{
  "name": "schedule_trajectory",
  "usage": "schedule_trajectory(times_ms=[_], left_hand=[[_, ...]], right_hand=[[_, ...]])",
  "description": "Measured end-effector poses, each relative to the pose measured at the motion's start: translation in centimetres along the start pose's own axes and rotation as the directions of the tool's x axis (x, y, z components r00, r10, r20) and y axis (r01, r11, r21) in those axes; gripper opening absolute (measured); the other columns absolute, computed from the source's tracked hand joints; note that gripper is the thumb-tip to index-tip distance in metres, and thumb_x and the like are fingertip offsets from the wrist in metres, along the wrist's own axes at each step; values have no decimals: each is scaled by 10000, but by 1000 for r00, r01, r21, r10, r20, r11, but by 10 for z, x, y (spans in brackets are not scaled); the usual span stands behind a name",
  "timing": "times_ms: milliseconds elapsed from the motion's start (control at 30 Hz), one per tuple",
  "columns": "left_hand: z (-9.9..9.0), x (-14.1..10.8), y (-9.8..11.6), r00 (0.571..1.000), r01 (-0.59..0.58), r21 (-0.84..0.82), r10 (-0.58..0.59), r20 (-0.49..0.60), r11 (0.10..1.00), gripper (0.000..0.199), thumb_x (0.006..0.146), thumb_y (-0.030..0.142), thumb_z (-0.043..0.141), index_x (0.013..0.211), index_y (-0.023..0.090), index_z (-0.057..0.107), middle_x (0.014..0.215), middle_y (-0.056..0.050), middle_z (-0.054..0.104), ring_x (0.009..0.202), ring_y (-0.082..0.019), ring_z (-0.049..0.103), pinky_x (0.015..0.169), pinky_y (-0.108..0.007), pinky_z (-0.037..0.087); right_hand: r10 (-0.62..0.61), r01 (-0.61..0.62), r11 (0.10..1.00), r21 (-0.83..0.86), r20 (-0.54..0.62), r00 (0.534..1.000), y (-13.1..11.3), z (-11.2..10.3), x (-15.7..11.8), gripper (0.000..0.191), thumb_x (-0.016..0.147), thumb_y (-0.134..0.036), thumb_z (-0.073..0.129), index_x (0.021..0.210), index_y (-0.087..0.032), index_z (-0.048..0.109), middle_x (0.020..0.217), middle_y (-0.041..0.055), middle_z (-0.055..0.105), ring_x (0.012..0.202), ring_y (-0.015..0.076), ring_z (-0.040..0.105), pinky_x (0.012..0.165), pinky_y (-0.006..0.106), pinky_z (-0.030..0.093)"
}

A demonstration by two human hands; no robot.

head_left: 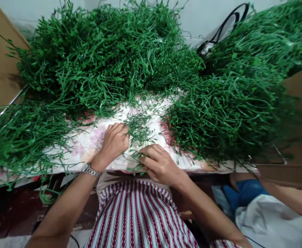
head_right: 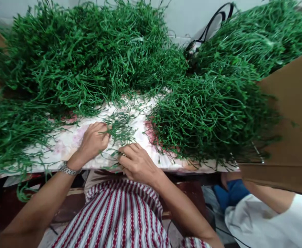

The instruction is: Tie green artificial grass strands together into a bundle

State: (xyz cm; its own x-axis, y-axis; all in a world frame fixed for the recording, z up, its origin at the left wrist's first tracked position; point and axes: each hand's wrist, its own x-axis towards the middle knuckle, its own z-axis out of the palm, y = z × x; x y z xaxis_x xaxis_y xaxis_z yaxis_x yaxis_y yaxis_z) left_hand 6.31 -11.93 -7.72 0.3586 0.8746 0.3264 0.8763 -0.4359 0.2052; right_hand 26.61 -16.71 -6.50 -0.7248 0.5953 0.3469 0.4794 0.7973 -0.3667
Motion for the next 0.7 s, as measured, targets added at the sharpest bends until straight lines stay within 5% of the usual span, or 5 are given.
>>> schedule_trajectory(times_ms=[233,333,433,500,700], left_hand=[[-6,-57,-11,991,132,110,-128,-45,985,247,786,207,511,1009,172,612,871,-104,608,881,-256,549,749,-381,437],[-9,-77,-8,953,178,-50,-185,-241,983,213,790,142,509,977,182,603,926,-89,607,876,-207,573,785,-350,466],[-11,-81,4,890,139,-89,-164,-425,986,275,755,100,541,1014,184,581,939,-92,588,905,-203,566,809,-352,474],[-11,-73,12,925,31,-24,-37,-378,999,332,734,101,565,1058,175,567,979,-108,590,964,-226,547,867,-387,451],[-3,-35,13,993,-29,89,39,-114,996,368,777,140,483,1137,165,552,1028,-119,625,1068,-270,502,960,-475,324]], right_hand=[[11,-21,997,69,143,990,-2,-14,-24,325,744,-100,497,1027,-214,609,1313,96,471,1282,253,364,1081,527,258],[82,-67,969,240,-55,995,-1,-18,-32,331,739,-100,459,996,-246,608,1240,77,527,1201,243,465,1017,507,367],[361,-275,912,303,-280,889,-1,-16,-30,293,793,-125,458,1028,-251,578,1074,84,595,1014,218,569,872,425,477],[489,-419,866,274,-285,825,0,-12,-23,279,815,-213,521,1093,-220,542,999,94,610,920,213,582,806,385,488],[524,-489,839,238,-114,844,-2,-1,-2,126,859,-257,496,911,-176,578,863,71,647,823,181,593,747,302,461]])
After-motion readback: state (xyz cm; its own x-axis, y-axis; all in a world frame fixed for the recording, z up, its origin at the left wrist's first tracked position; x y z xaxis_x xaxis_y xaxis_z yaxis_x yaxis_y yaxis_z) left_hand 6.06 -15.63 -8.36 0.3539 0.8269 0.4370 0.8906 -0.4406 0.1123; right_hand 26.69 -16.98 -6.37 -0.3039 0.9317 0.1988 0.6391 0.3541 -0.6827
